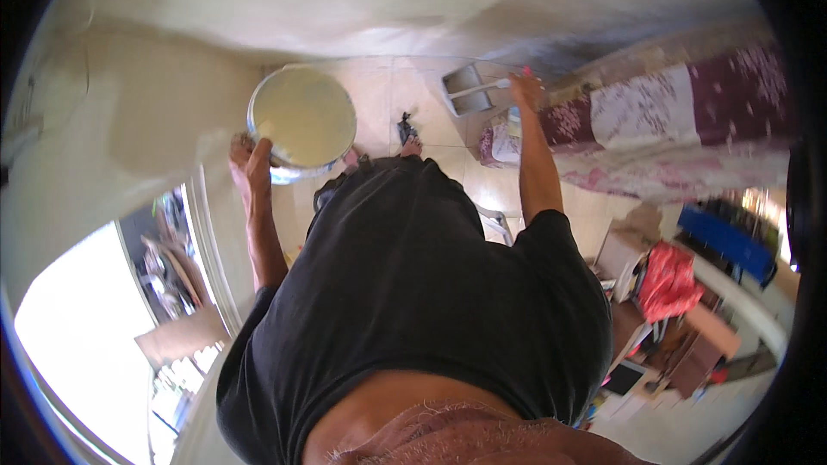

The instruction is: The person paints an interior wall using a brush, frequently dipping the brush into a small bucket of paint held in their other hand while standing on a ladder.

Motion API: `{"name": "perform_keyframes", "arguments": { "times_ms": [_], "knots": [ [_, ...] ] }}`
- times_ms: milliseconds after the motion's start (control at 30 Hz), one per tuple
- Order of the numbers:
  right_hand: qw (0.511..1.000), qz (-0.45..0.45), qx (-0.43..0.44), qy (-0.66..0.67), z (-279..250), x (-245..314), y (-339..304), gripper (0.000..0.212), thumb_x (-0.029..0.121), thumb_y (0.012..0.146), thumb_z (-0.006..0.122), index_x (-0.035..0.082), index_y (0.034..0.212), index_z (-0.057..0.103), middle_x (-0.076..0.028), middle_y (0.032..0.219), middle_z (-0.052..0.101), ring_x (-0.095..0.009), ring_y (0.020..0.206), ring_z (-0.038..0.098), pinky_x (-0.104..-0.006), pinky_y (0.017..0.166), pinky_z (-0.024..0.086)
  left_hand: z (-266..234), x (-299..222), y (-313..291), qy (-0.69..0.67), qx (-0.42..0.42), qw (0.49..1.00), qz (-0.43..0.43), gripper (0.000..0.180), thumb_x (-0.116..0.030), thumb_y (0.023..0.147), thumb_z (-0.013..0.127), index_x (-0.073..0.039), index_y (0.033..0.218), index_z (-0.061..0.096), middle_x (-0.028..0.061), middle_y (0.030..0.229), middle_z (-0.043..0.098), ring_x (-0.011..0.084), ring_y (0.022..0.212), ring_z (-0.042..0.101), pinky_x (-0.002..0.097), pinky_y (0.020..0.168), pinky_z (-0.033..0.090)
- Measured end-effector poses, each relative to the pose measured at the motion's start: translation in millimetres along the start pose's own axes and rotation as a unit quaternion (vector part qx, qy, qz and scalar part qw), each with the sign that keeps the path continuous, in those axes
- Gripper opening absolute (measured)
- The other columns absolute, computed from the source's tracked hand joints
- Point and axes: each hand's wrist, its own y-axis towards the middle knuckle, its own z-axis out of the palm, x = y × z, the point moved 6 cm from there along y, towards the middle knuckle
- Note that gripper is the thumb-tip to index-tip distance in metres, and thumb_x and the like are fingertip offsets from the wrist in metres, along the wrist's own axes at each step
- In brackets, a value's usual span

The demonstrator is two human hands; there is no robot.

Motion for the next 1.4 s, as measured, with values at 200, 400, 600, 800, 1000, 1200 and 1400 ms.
{"name": "perform_keyframes", "arguments": {
  "times_ms": [200,400,600,800,1000,1200,1400],
  "knots": [
    [0.999,-0.011,0.037,0.001,0.9,15.8,8.6,0.056,0.054,0.083,0.06,0.004,0.105,0.074,-0.025,0.108,0.069,-0.041,0.105,0.065,-0.0479,0.091,0.05,-7.4,17.0,-21.1,0.035,-0.068,0.994,-0.072,0.027,-0.019,0.071,0.066,0.003,0.086,0.06,0.0032,0.067,0.056,0.0131,0.058,0.053,0.0293,0.053,0.044],
    [0.998,-0.043,0.053,0.004,17.1,43.3,-4.1,0.059,0.058,0.079,0.067,0.004,0.101,0.075,-0.026,0.104,0.07,-0.041,0.098,0.067,-0.0482,0.086,0.051,-4.3,43.8,-32.9,-0.027,-0.128,0.985,-0.111,0.033,-0.016,0.071,0.069,0.006,0.095,0.062,0.0055,0.069,0.06,0.0135,0.055,0.058,0.0297,0.051,0.05],
    [0.985,-0.147,0.087,-0.024,15.2,118.2,-29.0,0.062,0.055,0.078,0.072,0.001,0.106,0.071,-0.024,0.101,0.071,-0.04,0.096,0.069,-0.048,0.087,0.051,-2.5,74.3,-41.2,-0.071,-0.171,0.972,-0.144,0.032,-0.014,0.071,0.069,0.005,0.096,0.061,0.0037,0.068,0.059,0.0111,0.057,0.057,0.0288,0.051,0.051],
    [0.95,-0.279,0.138,0.026,24.8,208.1,-65.1,0.05,0.045,0.08,0.072,0.0,0.1,0.069,-0.024,0.092,0.071,-0.042,0.089,0.069,-0.0485,0.083,0.053,-3.8,105.2,-51.4,-0.067,-0.212,0.963,-0.154,0.031,-0.012,0.072,0.069,0.002,0.099,0.061,0.0012,0.069,0.059,0.0097,0.057,0.055,0.0265,0.053,0.049],
    [0.891,-0.395,0.21,0.076,57.2,304.3,-107.9,0.041,0.037,0.08,0.074,0.0,0.098,0.069,-0.023,0.087,0.072,-0.04,0.082,0.071,-0.0473,0.079,0.054,-9.6,115.1,-67.0,-0.045,-0.247,0.945,-0.208,0.031,-0.013,0.073,0.07,0.001,0.1,0.062,0.0,0.071,0.059,0.0088,0.06,0.054,0.0254,0.056,0.048],
    [0.806,-0.52,0.243,0.142,107.1,386.8,-149.5,0.039,0.038,0.081,0.073,0.001,0.088,0.067,-0.024,0.078,0.069,-0.042,0.076,0.069,-0.0494,0.072,0.054,-10.6,102.9,-85.4,-0.048,-0.303,0.924,-0.23,0.029,-0.01,0.074,0.07,-0.002,0.101,0.061,-0.0028,0.073,0.059,0.0056,0.062,0.053,0.0232,0.056,0.045],
    [0.735,-0.608,0.278,0.114,116.5,449.5,-178.8,0.034,0.032,0.083,0.07,-0.001,0.088,0.063,-0.026,0.08,0.069,-0.044,0.077,0.068,-0.0519,0.072,0.053,-6.9,64.8,-104.2,-0.051,-0.376,0.896,-0.232,0.028,-0.01,0.079,0.065,-0.002,0.106,0.06,-0.0025,0.073,0.058,0.0046,0.059,0.053,0.0212,0.049,0.046]
  ]
}}
